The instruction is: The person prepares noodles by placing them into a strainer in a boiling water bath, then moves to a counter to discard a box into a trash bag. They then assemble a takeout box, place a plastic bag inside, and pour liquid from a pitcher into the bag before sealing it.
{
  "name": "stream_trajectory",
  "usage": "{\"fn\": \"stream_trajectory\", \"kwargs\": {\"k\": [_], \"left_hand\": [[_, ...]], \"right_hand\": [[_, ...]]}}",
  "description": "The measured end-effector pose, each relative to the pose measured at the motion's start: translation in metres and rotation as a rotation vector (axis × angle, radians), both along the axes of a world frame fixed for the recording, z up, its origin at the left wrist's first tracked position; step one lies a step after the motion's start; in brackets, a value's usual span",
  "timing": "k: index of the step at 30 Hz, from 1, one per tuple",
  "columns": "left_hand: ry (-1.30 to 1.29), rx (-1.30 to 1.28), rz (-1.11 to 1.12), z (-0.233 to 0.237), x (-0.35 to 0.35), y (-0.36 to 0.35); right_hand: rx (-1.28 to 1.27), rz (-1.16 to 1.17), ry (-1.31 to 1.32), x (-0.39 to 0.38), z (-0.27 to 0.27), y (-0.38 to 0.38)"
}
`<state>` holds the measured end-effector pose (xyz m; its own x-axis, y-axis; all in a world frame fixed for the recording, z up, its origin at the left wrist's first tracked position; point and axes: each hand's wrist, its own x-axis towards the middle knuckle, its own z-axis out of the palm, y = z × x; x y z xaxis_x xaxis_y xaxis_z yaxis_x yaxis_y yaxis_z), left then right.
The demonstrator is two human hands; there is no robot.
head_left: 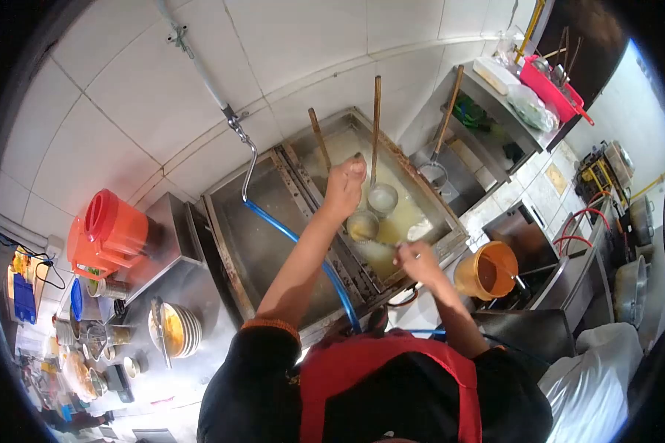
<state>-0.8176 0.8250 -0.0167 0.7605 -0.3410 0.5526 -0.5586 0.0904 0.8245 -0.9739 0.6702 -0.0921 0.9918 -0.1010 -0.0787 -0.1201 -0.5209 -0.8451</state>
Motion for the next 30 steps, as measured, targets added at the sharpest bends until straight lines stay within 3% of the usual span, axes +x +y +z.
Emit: {"fn": "stream_trajectory", "kwargs": {"k": [3, 5, 6, 9, 10, 13, 14, 18, 22, 25, 26, 27, 28, 29, 30], "left_hand": [[0.03, 0.026, 0.006, 0.001, -0.005, 0.002], [0.023, 0.03, 0.042, 0.008, -0.004, -0.001], [-0.002, 0.014, 0.043, 0.012, 0.002, -0.002], [0.006, 0.015, 0.048, 0.002, -0.004, 0.003], [0.007, 0.018, 0.053, 0.002, -0.002, 0.002], [-0.015, 0.0, 0.033, 0.003, 0.002, -0.003], [-0.013, 0.002, 0.024, 0.001, 0.003, -0.002], [0.017, -0.002, 0.025, -0.004, 0.003, -0.001], [-0.001, -0.033, -0.003, -0.005, 0.01, -0.001], [0.095, 0.004, 0.033, -0.011, 0.009, 0.006], [-0.008, 0.003, 0.106, -0.01, 0.005, 0.004], [0.072, -0.07, 0.03, -0.013, 0.007, 0.004], [-0.047, -0.068, 0.02, -0.025, 0.017, 0.006], [0.112, -0.108, 0.115, -0.014, 0.005, -0.001], [0.024, -0.174, -0.069, -0.021, 0.017, 0.003]], "right_hand": [[-0.297, -0.138, -0.068, 0.003, -0.021, -0.002], [-0.369, 0.025, -0.05, 0.004, -0.036, 0.003], [-0.232, 0.069, -0.003, 0.005, -0.026, 0.002], [-0.132, -0.095, -0.011, 0.001, 0.008, -0.006], [-0.246, -0.145, -0.065, 0.001, -0.001, -0.004], [-0.393, 0.098, 0.048, 0.002, -0.024, 0.003], [-0.169, 0.048, -0.055, 0.0, -0.024, 0.005], [-0.207, -0.208, 0.01, 0.002, -0.006, -0.005], [0.025, -0.017, 0.033, 0.002, -0.026, -0.011], [-0.104, -0.204, 0.02, 0.0, -0.012, -0.012], [-0.193, -0.192, 0.056, 0.002, -0.024, -0.007], [-0.282, -0.184, 0.098, 0.003, -0.036, -0.001], [-0.27, -0.101, 0.078, 0.0, -0.034, 0.002], [-0.258, -0.011, 0.051, 0.001, -0.03, 0.002], [-0.218, -0.107, 0.015, -0.001, -0.022, -0.001]]}}
